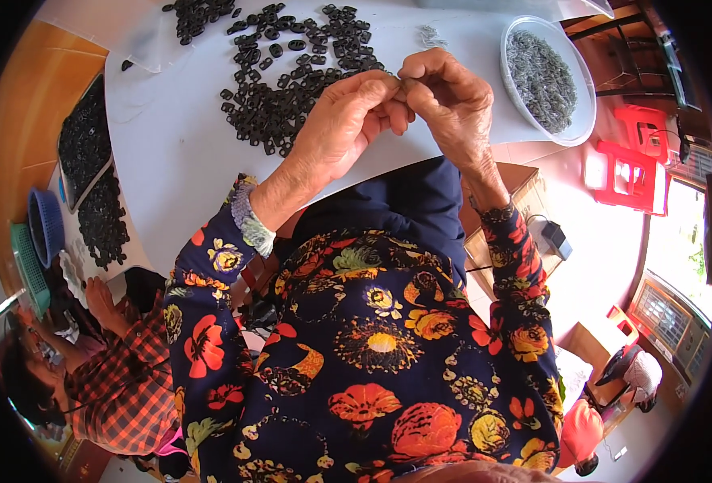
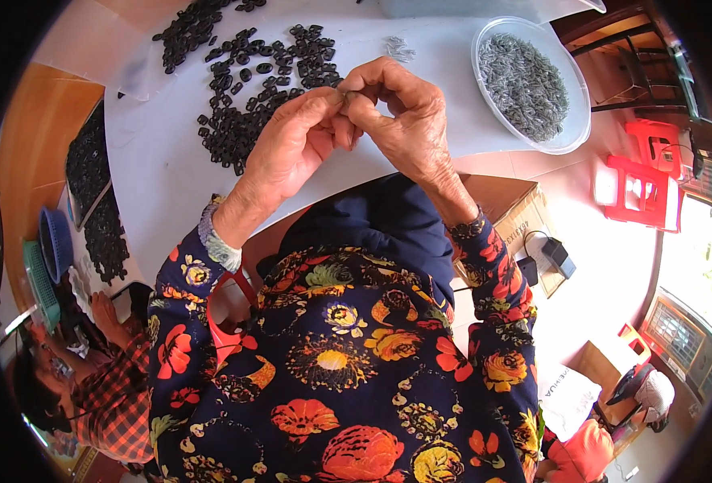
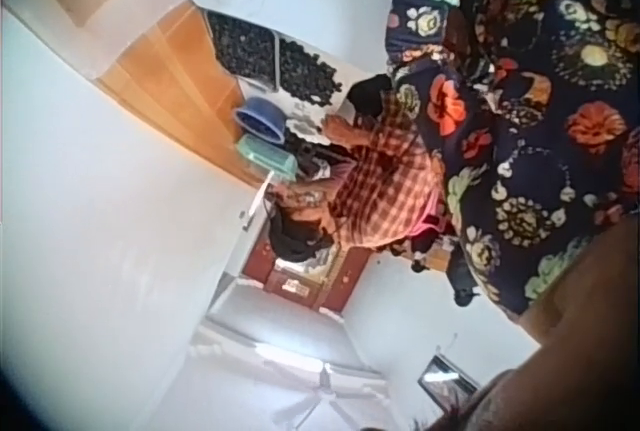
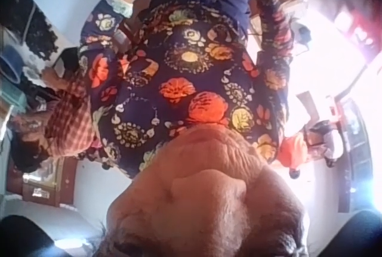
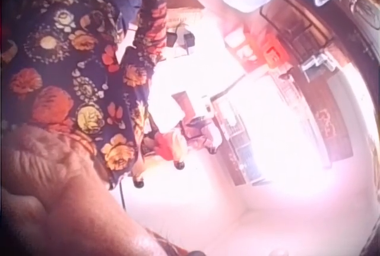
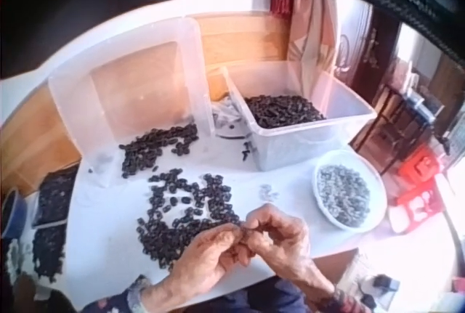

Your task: The person assembles small black plastic buckle components by hand at a table.

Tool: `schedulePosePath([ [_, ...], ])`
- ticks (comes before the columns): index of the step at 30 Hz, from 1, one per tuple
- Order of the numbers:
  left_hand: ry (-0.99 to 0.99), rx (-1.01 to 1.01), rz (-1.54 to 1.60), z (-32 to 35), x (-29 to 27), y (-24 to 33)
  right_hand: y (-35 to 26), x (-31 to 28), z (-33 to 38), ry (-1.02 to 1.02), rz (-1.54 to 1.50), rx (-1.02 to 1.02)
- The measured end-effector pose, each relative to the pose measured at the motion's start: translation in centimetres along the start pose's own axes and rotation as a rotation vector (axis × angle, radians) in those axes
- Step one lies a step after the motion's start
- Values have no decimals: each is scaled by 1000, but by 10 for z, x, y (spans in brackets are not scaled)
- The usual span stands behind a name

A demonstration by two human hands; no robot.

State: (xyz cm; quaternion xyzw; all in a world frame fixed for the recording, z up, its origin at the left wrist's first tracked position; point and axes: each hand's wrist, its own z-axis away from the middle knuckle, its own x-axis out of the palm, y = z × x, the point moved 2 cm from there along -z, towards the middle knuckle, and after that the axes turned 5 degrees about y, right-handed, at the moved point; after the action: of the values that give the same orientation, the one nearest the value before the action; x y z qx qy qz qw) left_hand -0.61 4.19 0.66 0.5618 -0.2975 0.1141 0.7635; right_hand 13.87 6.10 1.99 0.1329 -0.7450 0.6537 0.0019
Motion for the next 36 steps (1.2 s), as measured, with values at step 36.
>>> schedulePosePath([
  [36,240,602,-1721,1,-76,82,28,-7,2,52,45,8],
])
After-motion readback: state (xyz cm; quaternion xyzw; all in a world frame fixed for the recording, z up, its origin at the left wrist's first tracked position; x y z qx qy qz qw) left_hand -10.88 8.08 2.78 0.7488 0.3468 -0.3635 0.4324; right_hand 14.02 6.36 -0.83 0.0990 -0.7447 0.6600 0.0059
